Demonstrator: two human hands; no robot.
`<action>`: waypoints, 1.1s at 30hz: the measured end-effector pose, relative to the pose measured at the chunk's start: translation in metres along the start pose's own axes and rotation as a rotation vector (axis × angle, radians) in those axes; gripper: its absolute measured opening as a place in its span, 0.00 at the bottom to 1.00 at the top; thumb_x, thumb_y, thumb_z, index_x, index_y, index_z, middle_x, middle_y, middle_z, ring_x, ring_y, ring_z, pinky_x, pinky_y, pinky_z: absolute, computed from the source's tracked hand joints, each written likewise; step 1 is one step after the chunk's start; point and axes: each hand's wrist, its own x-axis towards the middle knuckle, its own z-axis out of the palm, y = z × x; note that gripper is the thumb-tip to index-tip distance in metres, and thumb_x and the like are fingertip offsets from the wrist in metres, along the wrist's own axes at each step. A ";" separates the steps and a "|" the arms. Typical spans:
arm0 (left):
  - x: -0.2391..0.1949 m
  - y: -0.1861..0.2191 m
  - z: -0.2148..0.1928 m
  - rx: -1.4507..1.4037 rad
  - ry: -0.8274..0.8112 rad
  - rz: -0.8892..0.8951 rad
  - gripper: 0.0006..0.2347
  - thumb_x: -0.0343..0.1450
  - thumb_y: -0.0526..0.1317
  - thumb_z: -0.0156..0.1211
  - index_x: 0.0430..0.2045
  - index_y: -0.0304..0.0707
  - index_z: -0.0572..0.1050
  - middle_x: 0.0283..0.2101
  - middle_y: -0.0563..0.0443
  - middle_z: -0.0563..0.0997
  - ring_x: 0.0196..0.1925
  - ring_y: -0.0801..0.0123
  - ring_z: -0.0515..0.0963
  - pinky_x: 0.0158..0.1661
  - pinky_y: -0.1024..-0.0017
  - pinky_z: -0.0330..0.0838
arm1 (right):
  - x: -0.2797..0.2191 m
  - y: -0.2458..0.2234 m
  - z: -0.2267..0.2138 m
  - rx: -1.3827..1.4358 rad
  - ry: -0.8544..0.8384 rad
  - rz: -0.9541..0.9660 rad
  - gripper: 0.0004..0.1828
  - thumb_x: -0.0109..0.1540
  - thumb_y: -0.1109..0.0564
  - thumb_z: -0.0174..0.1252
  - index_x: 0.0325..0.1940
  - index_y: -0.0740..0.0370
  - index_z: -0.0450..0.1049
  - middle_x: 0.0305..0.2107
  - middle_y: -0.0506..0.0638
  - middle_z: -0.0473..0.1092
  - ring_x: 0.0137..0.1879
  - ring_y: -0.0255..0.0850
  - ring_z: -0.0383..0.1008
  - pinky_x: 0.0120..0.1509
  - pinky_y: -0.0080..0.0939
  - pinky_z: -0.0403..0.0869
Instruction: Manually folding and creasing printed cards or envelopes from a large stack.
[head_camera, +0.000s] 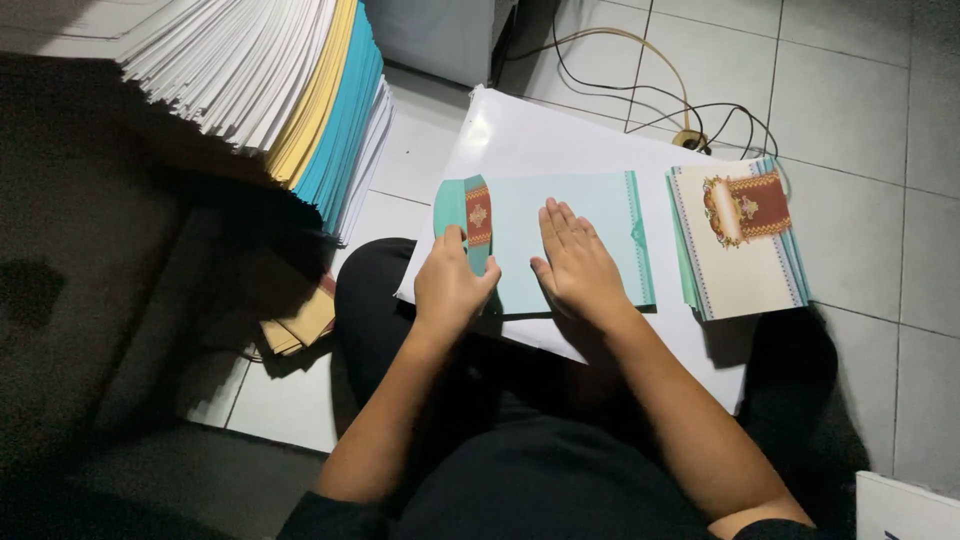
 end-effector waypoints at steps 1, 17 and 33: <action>0.001 -0.004 -0.006 0.002 0.004 0.002 0.21 0.66 0.46 0.63 0.46 0.31 0.68 0.38 0.38 0.77 0.40 0.40 0.83 0.37 0.48 0.78 | 0.001 0.000 -0.001 0.000 0.005 -0.001 0.40 0.71 0.35 0.32 0.79 0.64 0.48 0.76 0.60 0.48 0.81 0.49 0.46 0.81 0.52 0.44; 0.034 -0.002 0.047 0.470 0.251 0.254 0.18 0.67 0.27 0.56 0.53 0.24 0.70 0.56 0.29 0.69 0.59 0.41 0.66 0.49 0.56 0.61 | -0.002 -0.001 -0.008 0.036 0.028 0.011 0.41 0.69 0.33 0.35 0.78 0.63 0.53 0.75 0.59 0.50 0.80 0.48 0.48 0.81 0.50 0.44; 0.072 0.001 0.049 0.406 0.082 0.235 0.26 0.69 0.36 0.55 0.65 0.36 0.63 0.63 0.34 0.67 0.65 0.40 0.59 0.56 0.43 0.45 | -0.016 0.001 -0.016 0.022 -0.094 -0.125 0.69 0.49 0.13 0.56 0.78 0.61 0.47 0.76 0.59 0.45 0.81 0.51 0.43 0.82 0.51 0.43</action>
